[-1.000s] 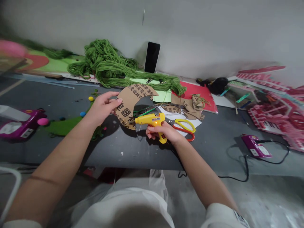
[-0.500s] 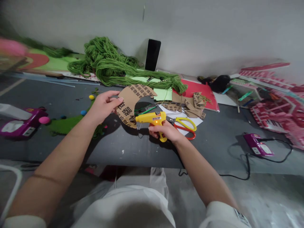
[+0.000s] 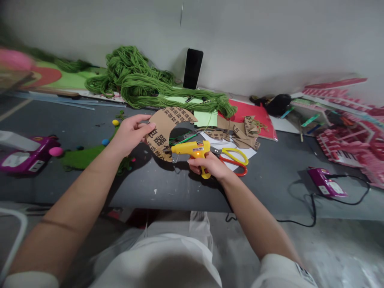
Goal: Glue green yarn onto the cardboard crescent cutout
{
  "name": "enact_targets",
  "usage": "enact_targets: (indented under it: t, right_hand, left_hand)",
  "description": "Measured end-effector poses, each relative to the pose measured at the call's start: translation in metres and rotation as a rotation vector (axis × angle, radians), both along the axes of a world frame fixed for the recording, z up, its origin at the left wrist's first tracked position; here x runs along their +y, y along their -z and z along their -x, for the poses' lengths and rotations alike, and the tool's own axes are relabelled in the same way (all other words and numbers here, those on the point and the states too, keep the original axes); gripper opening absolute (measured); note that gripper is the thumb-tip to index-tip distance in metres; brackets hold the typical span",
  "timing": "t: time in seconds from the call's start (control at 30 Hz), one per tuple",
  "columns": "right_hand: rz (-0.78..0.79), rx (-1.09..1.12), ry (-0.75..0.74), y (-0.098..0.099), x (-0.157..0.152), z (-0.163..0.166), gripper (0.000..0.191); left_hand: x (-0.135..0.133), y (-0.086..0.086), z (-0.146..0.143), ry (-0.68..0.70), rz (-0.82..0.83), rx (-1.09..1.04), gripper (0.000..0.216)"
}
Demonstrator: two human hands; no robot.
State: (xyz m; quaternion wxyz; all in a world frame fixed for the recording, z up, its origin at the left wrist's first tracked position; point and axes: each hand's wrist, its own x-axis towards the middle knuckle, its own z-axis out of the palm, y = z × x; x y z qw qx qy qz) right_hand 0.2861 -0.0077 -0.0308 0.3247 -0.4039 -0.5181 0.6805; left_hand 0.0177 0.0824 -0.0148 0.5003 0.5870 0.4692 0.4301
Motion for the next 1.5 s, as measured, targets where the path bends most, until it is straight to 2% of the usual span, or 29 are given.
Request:
enact_targets:
  t: [0.23,0.5,0.7,1.13,1.5]
  right_hand:
    - [0.06,0.041,0.009,-0.0014,-0.001,0.0015,0.031]
    - [0.04,-0.004,0.008,-0.0024,0.0009,-0.0025,0.024]
    - [0.027,-0.013,0.023,-0.0012,0.0017,-0.0017,0.027]
    - [-0.032,-0.019,-0.042,-0.0014,0.0024,0.0003,0.032]
    - [0.006,0.006,0.002,-0.0006,0.0015,0.0005,0.033]
  left_hand:
    - [0.0005,-0.0002,0.0001,0.012,0.011,-0.028,0.037]
    - [-0.001,-0.0028,-0.001,-0.012,0.018,-0.012,0.038]
    - [-0.0004,-0.0009,-0.0012,0.001,0.006,-0.011,0.038]
    - [0.0004,0.0007,-0.0005,0.001,0.004,-0.012,0.036]
    - [-0.0006,-0.001,-0.0006,-0.001,0.005,-0.007,0.036]
